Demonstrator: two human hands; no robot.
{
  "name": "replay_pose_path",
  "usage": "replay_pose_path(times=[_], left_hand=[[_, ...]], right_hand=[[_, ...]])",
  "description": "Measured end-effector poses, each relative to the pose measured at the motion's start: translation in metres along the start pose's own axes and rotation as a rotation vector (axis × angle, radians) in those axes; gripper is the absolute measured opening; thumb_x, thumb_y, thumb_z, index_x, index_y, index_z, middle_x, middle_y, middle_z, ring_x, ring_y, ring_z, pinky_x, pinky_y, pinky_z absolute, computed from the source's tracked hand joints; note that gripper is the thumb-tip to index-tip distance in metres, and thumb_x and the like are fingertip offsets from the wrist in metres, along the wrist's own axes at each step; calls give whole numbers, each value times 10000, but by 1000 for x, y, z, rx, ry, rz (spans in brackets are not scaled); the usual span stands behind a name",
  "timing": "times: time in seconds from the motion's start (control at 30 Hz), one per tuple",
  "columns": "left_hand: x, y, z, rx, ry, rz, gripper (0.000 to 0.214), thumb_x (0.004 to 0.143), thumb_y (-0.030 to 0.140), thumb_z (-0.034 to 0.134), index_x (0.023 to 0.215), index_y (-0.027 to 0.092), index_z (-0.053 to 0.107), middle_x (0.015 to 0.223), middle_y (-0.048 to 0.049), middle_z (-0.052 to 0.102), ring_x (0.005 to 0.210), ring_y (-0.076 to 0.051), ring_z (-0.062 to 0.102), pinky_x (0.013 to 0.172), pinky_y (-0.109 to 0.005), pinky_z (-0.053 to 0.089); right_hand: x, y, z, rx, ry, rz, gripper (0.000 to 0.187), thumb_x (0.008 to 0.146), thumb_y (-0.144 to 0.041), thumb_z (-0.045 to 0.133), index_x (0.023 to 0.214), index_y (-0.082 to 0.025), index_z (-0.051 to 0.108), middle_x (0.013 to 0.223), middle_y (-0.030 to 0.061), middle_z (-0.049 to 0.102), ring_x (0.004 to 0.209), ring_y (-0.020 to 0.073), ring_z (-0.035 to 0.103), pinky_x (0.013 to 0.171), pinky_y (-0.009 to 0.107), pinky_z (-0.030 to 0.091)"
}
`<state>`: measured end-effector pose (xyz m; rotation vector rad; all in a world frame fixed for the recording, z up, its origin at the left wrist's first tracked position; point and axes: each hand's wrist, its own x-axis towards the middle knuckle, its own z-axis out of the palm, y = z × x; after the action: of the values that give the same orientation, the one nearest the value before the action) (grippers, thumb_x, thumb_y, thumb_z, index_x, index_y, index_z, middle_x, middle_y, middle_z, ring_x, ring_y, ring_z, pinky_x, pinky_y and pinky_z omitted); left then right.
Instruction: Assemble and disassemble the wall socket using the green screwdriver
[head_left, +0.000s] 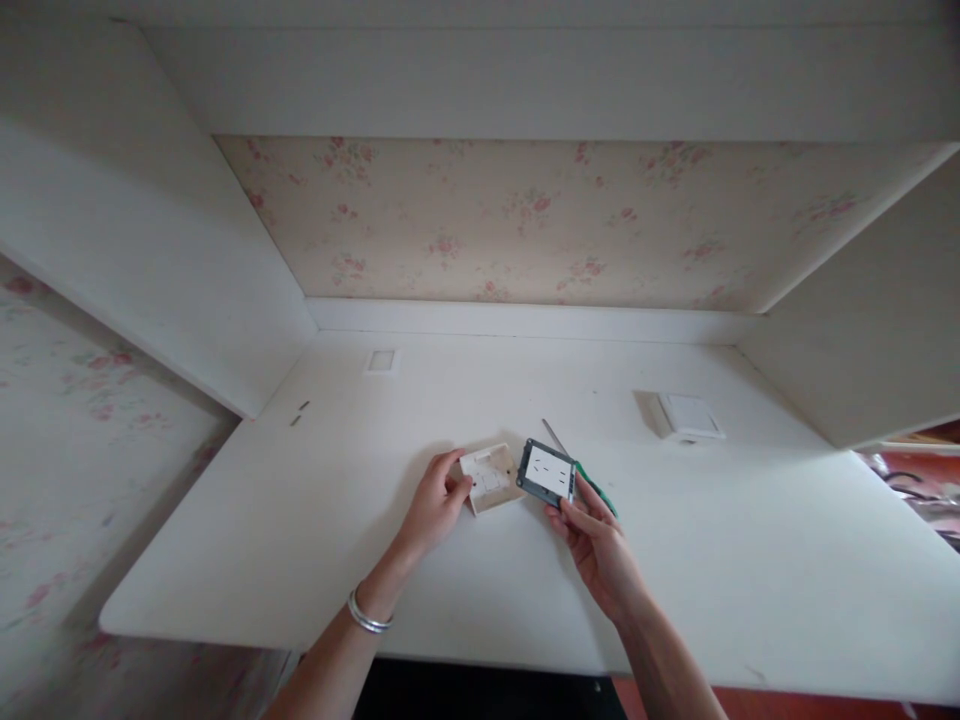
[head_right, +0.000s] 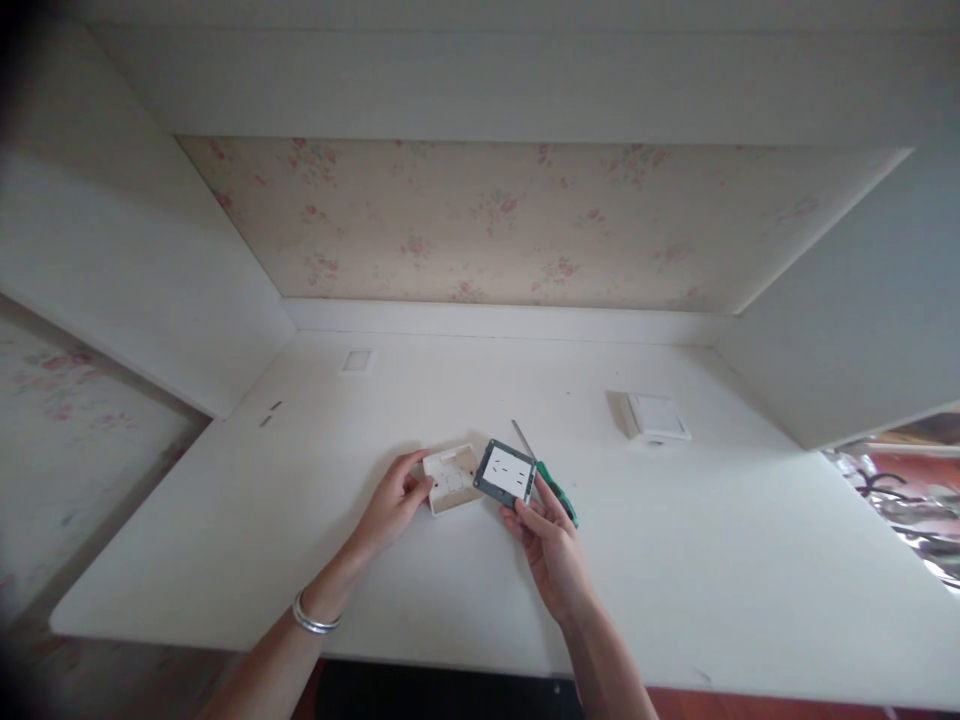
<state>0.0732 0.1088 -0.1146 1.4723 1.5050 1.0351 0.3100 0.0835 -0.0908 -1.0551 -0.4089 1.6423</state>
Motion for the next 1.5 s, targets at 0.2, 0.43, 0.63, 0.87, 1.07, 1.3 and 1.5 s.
replay_pose_path(times=[0.2,0.43,0.63,0.87,1.07,1.3,1.5], left_hand=[[-3,0,-2,208,92,66,326,901,397,476,1128,187,576,1051,-77,593,724,-140,593,712,-290,501],[-46,9,12,341,188,-19,374,874,478,506,1123,199,519,901,-61,644,759,-203,632,694,-327,510],[-75,26,19,299,-57,95,223,917,400,454,1033,240,558,845,-31,631,682,-146,616,677,-268,515],[-23,22,-27,548,-81,371,304,885,228,519,1177,290,577,1255,-67,521,1149,-233,513,986,-427,461],[-29,16,-12,609,-166,376,133,878,268,551,962,264,654,1127,-47,559,996,-195,570,885,-356,505],[-59,21,19,422,-107,228,128,853,296,591,970,245,596,961,-33,578,840,-174,592,755,-296,512],[-59,14,17,213,-168,147,356,817,312,640,1141,249,507,999,-36,577,751,-145,567,726,-300,515]], right_hand=[[-1,2,6,0,13,9,655,721,-190,749,1322,-240,496,953,33,711,733,127,682,715,214,583],[5,-2,7,-20,22,-73,451,723,-230,748,1162,-248,645,1043,18,693,713,99,660,711,173,570],[9,-9,8,-31,55,-134,391,710,-257,756,1094,-255,682,1004,0,701,671,77,625,685,173,555],[12,-17,6,-79,59,-183,360,711,-322,754,1053,-223,702,907,7,700,656,86,583,675,205,529],[21,-25,3,-140,53,-230,412,728,-374,732,1100,-204,681,887,12,687,645,95,550,671,230,497],[33,-30,-5,-333,47,-269,427,731,-459,703,1072,-203,687,864,21,676,645,113,525,630,250,447],[36,-34,-2,-622,-121,-261,428,788,-497,627,1040,-159,694,668,15,621,614,137,516,598,276,414]])
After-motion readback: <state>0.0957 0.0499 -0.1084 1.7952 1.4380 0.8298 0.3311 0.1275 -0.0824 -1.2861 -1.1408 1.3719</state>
